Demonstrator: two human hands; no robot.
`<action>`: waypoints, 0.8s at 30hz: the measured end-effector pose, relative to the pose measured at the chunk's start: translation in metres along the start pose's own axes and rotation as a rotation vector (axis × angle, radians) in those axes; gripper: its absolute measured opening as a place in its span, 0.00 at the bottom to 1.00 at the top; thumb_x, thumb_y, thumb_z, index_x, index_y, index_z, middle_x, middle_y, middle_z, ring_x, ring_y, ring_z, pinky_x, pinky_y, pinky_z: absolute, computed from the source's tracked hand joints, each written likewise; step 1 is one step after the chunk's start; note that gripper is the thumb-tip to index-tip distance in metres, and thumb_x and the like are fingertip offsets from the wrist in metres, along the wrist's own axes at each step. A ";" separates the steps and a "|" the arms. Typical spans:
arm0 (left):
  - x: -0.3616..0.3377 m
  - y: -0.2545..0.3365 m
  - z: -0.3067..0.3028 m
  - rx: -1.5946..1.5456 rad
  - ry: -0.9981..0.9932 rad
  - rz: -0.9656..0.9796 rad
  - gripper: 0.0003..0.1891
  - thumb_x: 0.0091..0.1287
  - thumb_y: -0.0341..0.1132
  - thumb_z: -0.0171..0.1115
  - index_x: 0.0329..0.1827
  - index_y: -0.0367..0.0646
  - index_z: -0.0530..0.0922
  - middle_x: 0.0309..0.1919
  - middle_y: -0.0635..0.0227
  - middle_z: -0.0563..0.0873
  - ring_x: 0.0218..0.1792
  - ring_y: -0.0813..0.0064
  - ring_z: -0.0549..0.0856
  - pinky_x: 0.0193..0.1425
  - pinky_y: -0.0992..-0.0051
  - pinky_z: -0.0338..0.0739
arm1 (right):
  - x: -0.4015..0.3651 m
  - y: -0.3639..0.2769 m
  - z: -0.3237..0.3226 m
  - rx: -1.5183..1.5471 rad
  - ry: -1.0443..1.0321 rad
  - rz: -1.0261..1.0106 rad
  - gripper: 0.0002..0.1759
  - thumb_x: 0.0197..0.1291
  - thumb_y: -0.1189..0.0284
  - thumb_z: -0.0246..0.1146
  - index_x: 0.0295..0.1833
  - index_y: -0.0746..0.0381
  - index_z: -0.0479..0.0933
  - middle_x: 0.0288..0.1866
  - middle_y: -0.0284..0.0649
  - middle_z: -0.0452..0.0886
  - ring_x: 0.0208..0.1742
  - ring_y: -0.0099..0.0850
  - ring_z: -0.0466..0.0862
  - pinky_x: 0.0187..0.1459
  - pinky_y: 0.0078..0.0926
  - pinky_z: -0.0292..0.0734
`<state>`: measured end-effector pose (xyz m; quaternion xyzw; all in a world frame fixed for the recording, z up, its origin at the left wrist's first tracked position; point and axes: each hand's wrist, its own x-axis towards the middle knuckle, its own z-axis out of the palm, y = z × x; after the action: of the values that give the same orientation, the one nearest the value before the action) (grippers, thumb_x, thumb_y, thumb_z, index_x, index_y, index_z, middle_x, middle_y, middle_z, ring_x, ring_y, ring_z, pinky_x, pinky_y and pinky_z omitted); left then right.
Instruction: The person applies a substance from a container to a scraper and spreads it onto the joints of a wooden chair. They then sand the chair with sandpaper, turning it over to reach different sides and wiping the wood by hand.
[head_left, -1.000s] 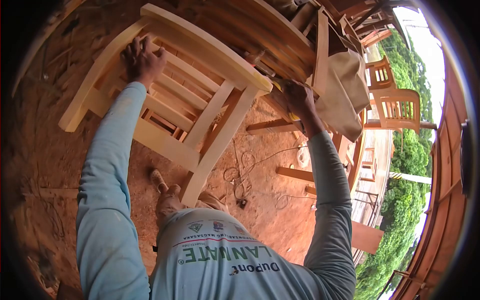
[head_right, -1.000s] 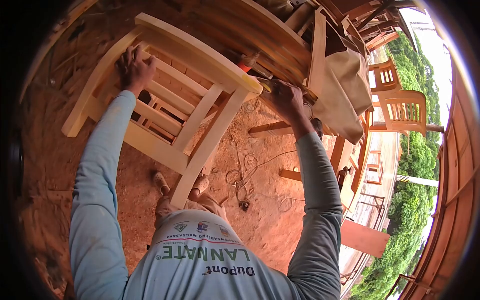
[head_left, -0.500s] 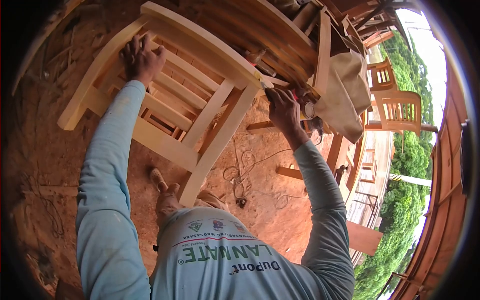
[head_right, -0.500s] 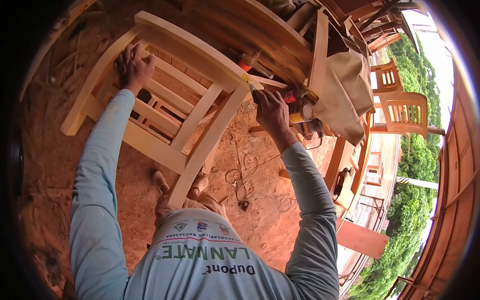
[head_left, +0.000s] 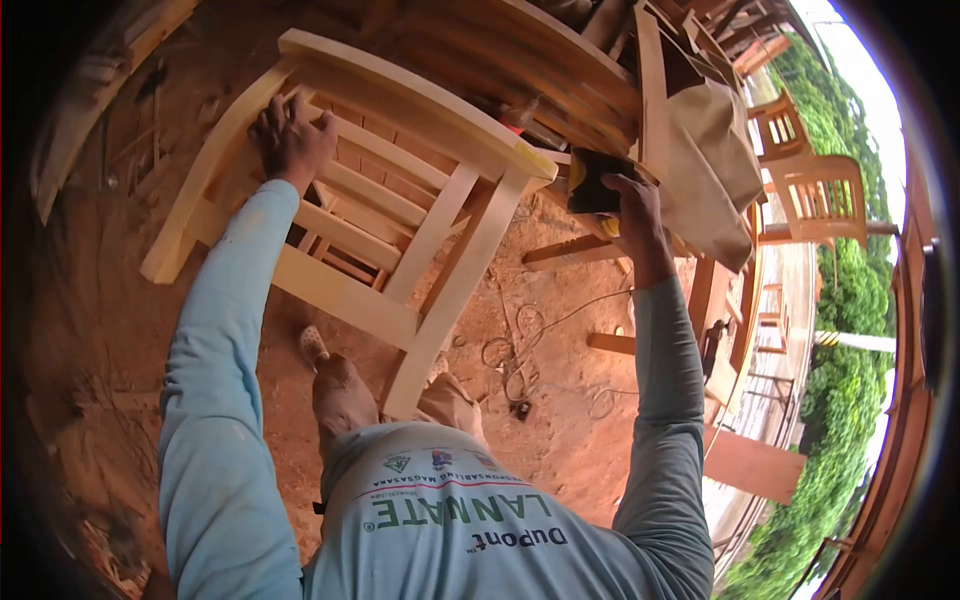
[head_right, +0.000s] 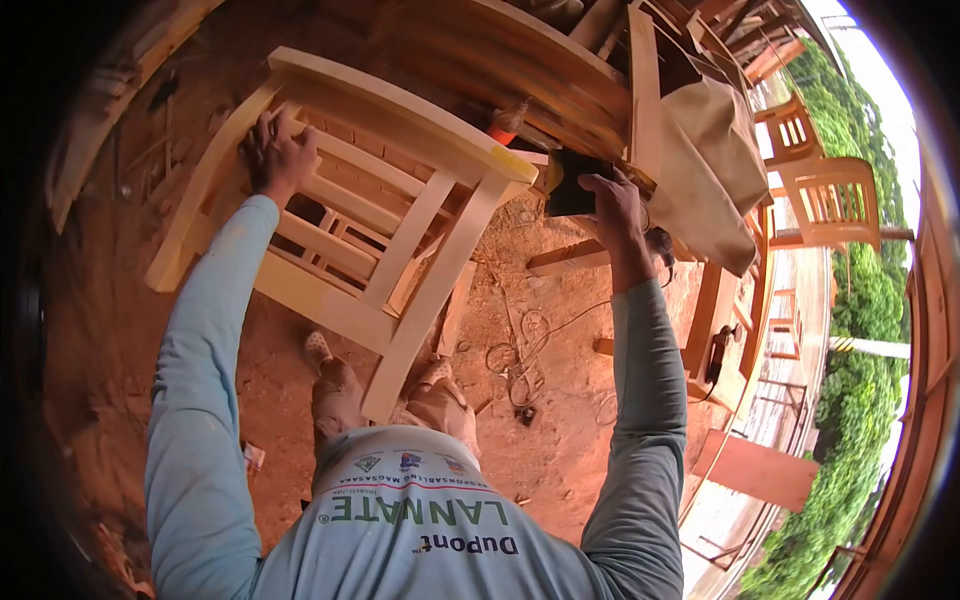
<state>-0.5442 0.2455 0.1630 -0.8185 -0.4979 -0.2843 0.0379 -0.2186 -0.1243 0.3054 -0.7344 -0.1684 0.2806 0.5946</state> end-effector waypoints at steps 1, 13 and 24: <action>0.001 0.000 0.008 0.019 0.052 0.022 0.32 0.69 0.56 0.59 0.72 0.50 0.75 0.70 0.52 0.74 0.71 0.48 0.73 0.78 0.45 0.62 | -0.001 0.005 0.002 -0.002 0.022 -0.032 0.15 0.59 0.78 0.69 0.52 0.67 0.82 0.41 0.38 0.87 0.38 0.28 0.88 0.40 0.25 0.86; 0.127 -0.133 -0.003 -0.462 -0.110 0.413 0.31 0.72 0.48 0.64 0.74 0.44 0.70 0.68 0.47 0.76 0.68 0.41 0.76 0.70 0.52 0.74 | -0.018 0.050 0.041 0.120 0.356 0.097 0.13 0.61 0.75 0.67 0.51 0.62 0.82 0.41 0.37 0.87 0.37 0.32 0.90 0.32 0.35 0.90; 0.113 -0.125 0.005 -0.595 -0.618 0.199 0.37 0.76 0.57 0.56 0.80 0.42 0.63 0.66 0.38 0.80 0.68 0.35 0.77 0.73 0.49 0.70 | -0.021 0.038 0.050 -0.006 0.486 0.108 0.13 0.57 0.76 0.71 0.49 0.66 0.84 0.40 0.38 0.87 0.37 0.30 0.88 0.38 0.29 0.86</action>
<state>-0.6078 0.3992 0.1883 -0.8843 -0.3010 -0.1519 -0.3229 -0.2689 -0.1059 0.2665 -0.7900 0.0181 0.1267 0.5996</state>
